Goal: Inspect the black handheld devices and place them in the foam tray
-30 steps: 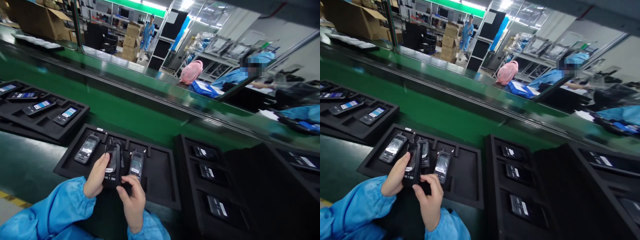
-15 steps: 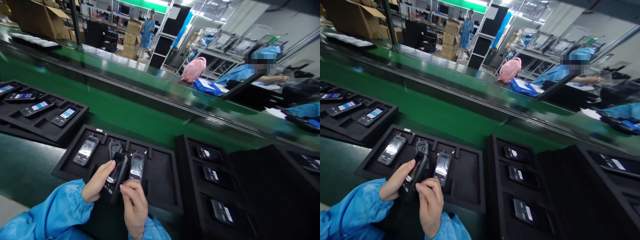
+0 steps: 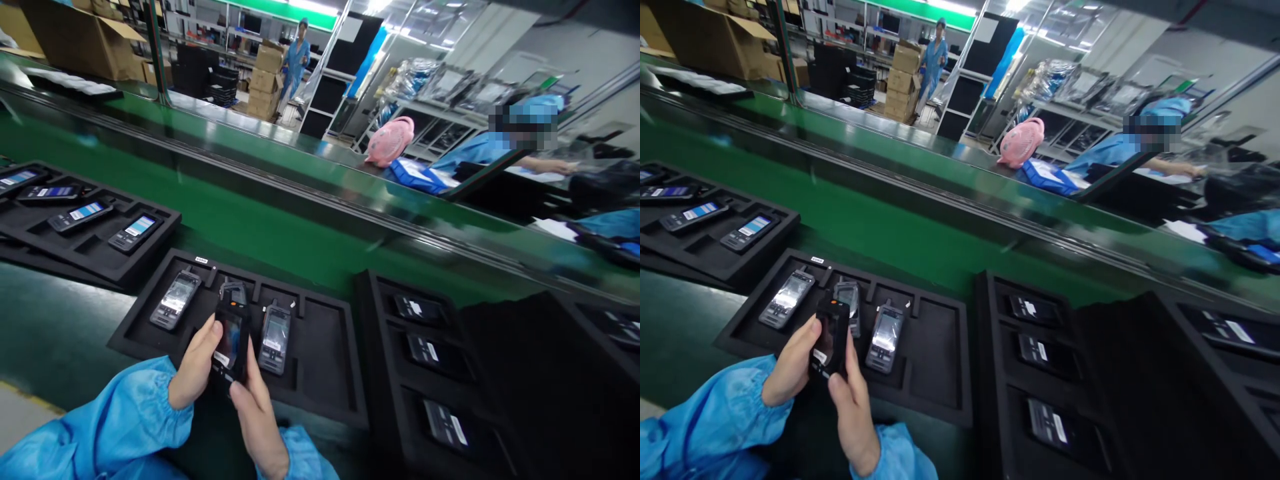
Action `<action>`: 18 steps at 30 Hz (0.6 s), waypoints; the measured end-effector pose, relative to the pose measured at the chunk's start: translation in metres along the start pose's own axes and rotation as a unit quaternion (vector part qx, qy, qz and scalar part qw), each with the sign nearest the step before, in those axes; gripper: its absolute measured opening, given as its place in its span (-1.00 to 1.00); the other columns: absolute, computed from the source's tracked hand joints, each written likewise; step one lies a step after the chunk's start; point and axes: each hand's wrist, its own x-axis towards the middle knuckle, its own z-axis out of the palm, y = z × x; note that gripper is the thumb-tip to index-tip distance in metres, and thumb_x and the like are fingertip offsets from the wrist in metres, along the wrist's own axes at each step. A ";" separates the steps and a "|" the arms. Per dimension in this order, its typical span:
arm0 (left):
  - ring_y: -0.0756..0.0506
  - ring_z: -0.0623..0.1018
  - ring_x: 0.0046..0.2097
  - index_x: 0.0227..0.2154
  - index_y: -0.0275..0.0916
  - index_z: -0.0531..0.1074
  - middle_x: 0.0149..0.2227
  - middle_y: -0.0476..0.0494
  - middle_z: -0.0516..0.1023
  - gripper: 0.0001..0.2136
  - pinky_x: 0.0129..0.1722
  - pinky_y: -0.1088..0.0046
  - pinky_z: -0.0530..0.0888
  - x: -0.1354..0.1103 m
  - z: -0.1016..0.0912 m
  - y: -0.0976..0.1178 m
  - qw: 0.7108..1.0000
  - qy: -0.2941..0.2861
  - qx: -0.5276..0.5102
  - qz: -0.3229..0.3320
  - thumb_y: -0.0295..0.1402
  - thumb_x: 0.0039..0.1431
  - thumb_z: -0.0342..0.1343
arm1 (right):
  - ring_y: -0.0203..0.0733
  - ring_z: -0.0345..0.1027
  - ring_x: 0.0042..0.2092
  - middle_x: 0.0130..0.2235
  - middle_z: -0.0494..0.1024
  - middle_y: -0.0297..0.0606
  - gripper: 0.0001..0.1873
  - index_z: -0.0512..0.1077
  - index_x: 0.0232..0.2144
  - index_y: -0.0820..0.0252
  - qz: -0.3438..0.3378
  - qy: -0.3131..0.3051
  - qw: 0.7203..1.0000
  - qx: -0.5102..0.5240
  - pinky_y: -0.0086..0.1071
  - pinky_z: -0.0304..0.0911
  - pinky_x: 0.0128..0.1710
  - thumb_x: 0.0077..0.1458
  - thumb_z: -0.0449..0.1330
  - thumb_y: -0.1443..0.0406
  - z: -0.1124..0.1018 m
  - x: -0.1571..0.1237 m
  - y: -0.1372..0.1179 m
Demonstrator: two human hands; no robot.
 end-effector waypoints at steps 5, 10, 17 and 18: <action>-0.44 0.42 0.46 0.12 -0.25 0.67 0.33 -0.37 0.59 -0.20 0.59 0.01 0.17 0.004 -0.006 0.002 0.985 -0.005 0.138 0.100 0.40 0.20 0.20 | 0.09 0.33 0.48 0.48 0.43 -0.36 -0.16 0.28 0.46 -0.37 0.058 -0.091 0.986 0.124 0.09 0.30 0.44 0.21 0.45 -0.03 0.005 -0.001 -0.010; -0.41 0.50 0.40 0.42 -0.12 0.45 0.33 -0.31 0.60 -0.19 0.48 -0.03 0.37 0.014 -0.018 -0.004 0.987 -0.103 0.109 0.059 0.20 0.22 0.34 | 0.14 0.60 0.29 0.32 0.65 -0.16 -0.12 0.41 0.42 -0.17 0.034 -0.001 0.995 0.094 0.02 0.50 0.30 0.09 0.53 0.09 0.000 0.002 -0.009; -0.26 0.67 0.08 0.57 0.07 0.12 0.35 -0.30 0.54 -0.04 0.10 0.21 0.60 0.018 -0.036 -0.027 0.957 -0.281 0.029 0.059 0.10 0.22 0.42 | 0.21 0.55 0.34 0.40 0.57 -0.12 -0.18 0.48 0.38 -0.12 0.011 0.058 0.996 0.066 0.10 0.50 0.29 0.07 0.50 0.11 0.001 0.003 0.013; -0.26 0.67 0.07 0.58 0.05 0.11 0.35 -0.32 0.54 -0.03 0.08 0.21 0.59 0.017 -0.036 -0.027 0.958 -0.280 0.033 0.059 0.12 0.22 0.41 | 0.22 0.54 0.35 0.41 0.55 -0.12 -0.19 0.48 0.37 -0.13 0.005 0.061 0.996 0.066 0.11 0.48 0.31 0.07 0.51 0.13 0.002 0.002 0.016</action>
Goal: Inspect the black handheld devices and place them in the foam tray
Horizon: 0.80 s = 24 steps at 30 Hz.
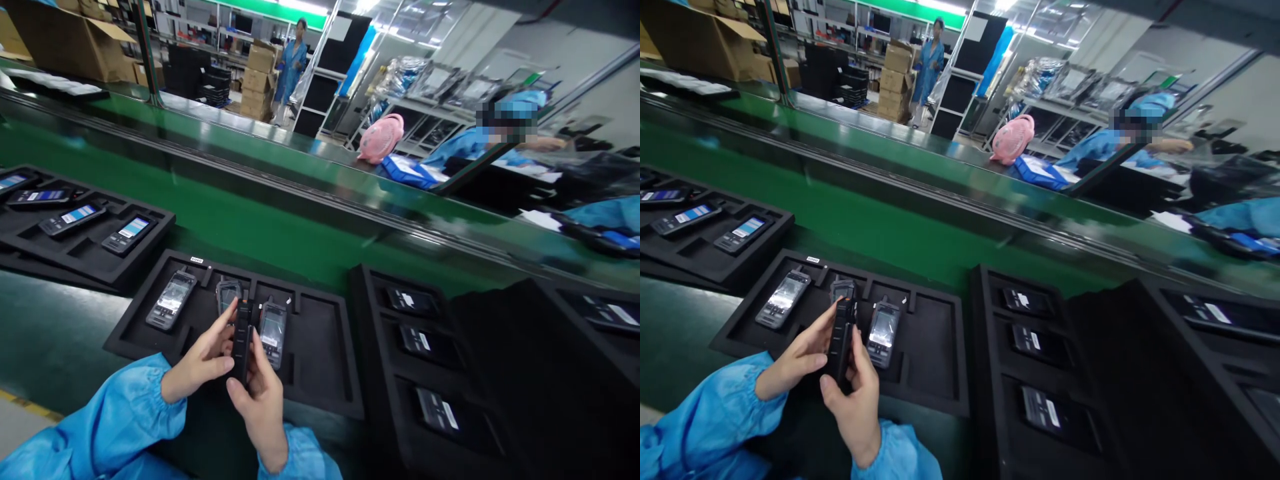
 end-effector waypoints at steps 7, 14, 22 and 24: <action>-0.28 0.67 0.03 0.62 -0.01 -0.06 0.37 -0.40 0.50 0.12 0.02 0.19 0.59 0.003 0.010 0.017 0.998 -0.007 0.049 -0.033 0.13 0.16 0.44 | 0.20 0.48 0.40 0.42 0.55 -0.17 -0.20 0.47 0.39 -0.12 -0.011 0.002 1.000 -0.017 0.13 0.40 0.38 0.10 0.45 0.17 0.001 -0.002 0.005; -0.25 0.68 -0.04 0.62 -0.11 -0.04 0.25 -0.41 0.60 0.11 -0.05 0.24 0.62 0.002 0.009 0.016 0.997 0.011 0.072 -0.022 0.08 0.17 0.45 | 0.22 0.53 0.36 0.41 0.57 -0.17 -0.20 0.49 0.38 -0.10 -0.011 0.002 0.999 -0.041 0.11 0.46 0.33 0.07 0.43 0.16 0.002 -0.001 0.007; -0.33 0.66 0.16 0.63 -0.08 -0.17 0.43 -0.48 0.40 0.16 0.07 0.22 0.64 0.000 0.013 0.020 0.995 0.031 0.089 -0.035 0.10 0.19 0.42 | 0.21 0.60 0.29 0.36 0.62 -0.15 -0.20 0.49 0.37 -0.13 0.026 -0.017 0.999 0.022 0.07 0.52 0.29 0.08 0.48 0.14 0.005 0.002 -0.003; -0.33 0.65 0.18 0.63 -0.04 -0.19 0.45 -0.46 0.37 0.15 0.10 0.21 0.63 -0.001 0.013 0.018 0.994 0.037 0.092 -0.037 0.08 0.20 0.43 | 0.21 0.61 0.28 0.34 0.64 -0.15 -0.19 0.48 0.37 -0.13 0.039 -0.024 0.998 0.045 0.05 0.54 0.27 0.08 0.50 0.10 0.004 0.004 -0.007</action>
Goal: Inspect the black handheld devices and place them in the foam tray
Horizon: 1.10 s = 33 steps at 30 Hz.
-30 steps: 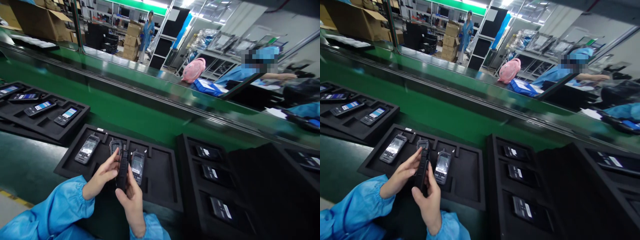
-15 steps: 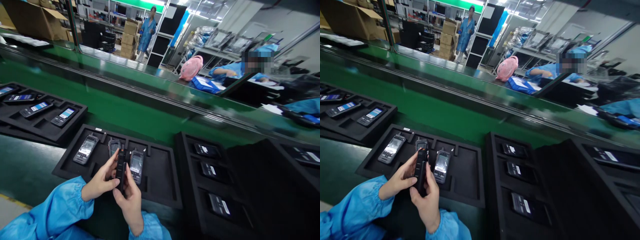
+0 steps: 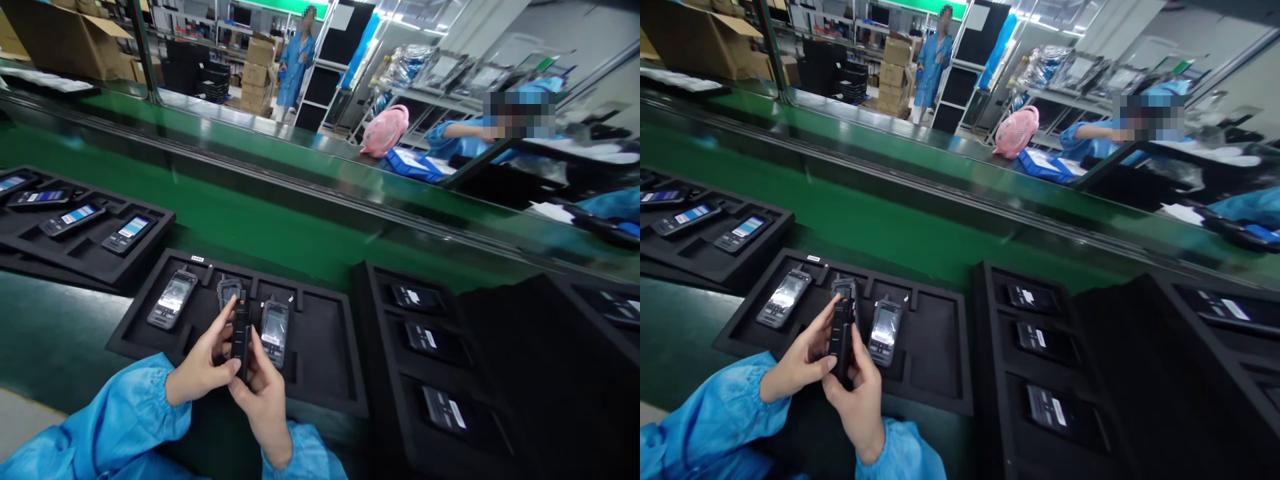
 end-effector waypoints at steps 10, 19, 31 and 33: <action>-0.25 0.65 0.07 0.59 0.04 0.06 0.39 -0.37 0.41 0.01 0.02 0.26 0.59 -0.001 -0.005 -0.012 0.999 0.017 -0.022 0.025 -0.04 0.20 0.48 | 0.12 0.63 0.26 0.28 0.69 -0.17 -0.08 0.41 0.42 -0.12 0.035 -0.037 0.997 0.061 -0.04 0.59 0.23 0.06 0.58 0.04 -0.004 0.006 -0.014; -0.21 0.66 -0.06 0.53 0.05 0.19 0.32 -0.35 0.44 -0.09 -0.12 0.29 0.58 -0.003 -0.001 -0.010 0.998 0.013 -0.030 0.052 -0.12 0.19 0.50 | 0.17 0.50 0.38 0.41 0.57 -0.15 -0.04 0.43 0.41 -0.09 0.056 -0.048 0.993 0.093 0.07 0.42 0.42 0.02 0.64 0.07 -0.008 0.004 -0.014; -0.16 0.65 -0.09 0.54 0.15 0.16 0.34 -0.31 0.42 -0.10 -0.12 0.28 0.60 -0.005 -0.002 -0.012 0.998 0.012 -0.027 0.050 -0.15 0.23 0.47 | 0.13 0.51 0.38 0.40 0.57 -0.19 -0.09 0.43 0.41 -0.13 0.051 -0.067 0.992 0.093 -0.02 0.43 0.40 0.06 0.61 0.10 -0.009 0.005 -0.013; -0.16 0.65 -0.08 0.53 0.17 0.18 0.33 -0.29 0.42 -0.12 -0.15 0.32 0.59 -0.004 -0.003 -0.011 0.998 0.011 -0.028 0.058 -0.17 0.23 0.48 | 0.11 0.54 0.35 0.38 0.59 -0.15 -0.06 0.39 0.44 -0.10 0.059 -0.082 0.990 0.097 -0.03 0.44 0.40 0.07 0.60 0.10 -0.009 0.007 -0.015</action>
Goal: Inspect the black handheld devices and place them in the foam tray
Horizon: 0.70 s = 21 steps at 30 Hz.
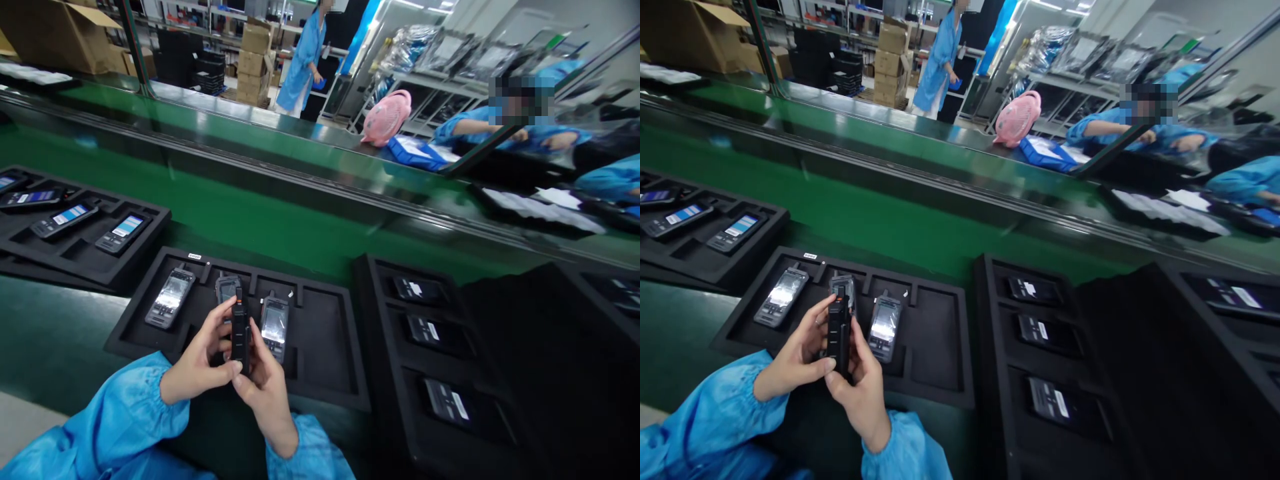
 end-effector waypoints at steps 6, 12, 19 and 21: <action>-0.22 0.66 0.01 0.49 0.13 0.25 0.33 -0.30 0.43 -0.13 -0.12 0.32 0.62 0.001 -0.005 0.006 1.000 -0.021 0.002 -0.014 -0.18 0.18 0.52 | 0.14 0.56 0.32 0.36 0.60 -0.10 0.14 0.32 0.47 -0.10 0.023 -0.028 0.999 0.017 0.03 0.43 0.37 -0.09 0.68 0.13 -0.003 0.005 -0.005; -0.24 0.68 0.02 0.48 0.07 0.26 0.35 -0.31 0.46 -0.11 0.02 0.21 0.64 0.000 -0.006 0.004 0.998 -0.030 0.017 -0.045 -0.19 0.14 0.54 | 0.20 0.61 0.24 0.27 0.66 -0.10 0.19 0.43 0.37 -0.11 0.062 -0.016 0.998 0.027 0.13 0.46 0.31 -0.33 0.74 0.16 -0.011 0.010 0.005; -0.24 0.68 -0.02 0.50 0.01 0.22 0.09 -0.25 0.65 -0.10 0.01 0.21 0.62 0.001 -0.004 0.007 0.997 -0.050 0.004 -0.063 -0.16 0.16 0.53 | 0.14 0.63 0.21 0.14 0.76 -0.17 -0.09 0.60 0.18 -0.05 0.079 -0.052 0.995 0.041 -0.05 0.48 0.27 -0.28 0.72 0.23 -0.008 0.011 -0.007; -0.23 0.68 -0.03 0.49 0.01 0.23 0.11 -0.26 0.64 -0.10 0.00 0.21 0.62 0.002 -0.003 0.009 0.997 -0.045 0.002 -0.067 -0.16 0.15 0.54 | 0.12 0.64 0.21 0.12 0.76 -0.19 -0.09 0.59 0.19 -0.07 0.075 -0.059 0.995 0.041 -0.06 0.47 0.28 -0.26 0.72 0.23 -0.007 0.010 -0.010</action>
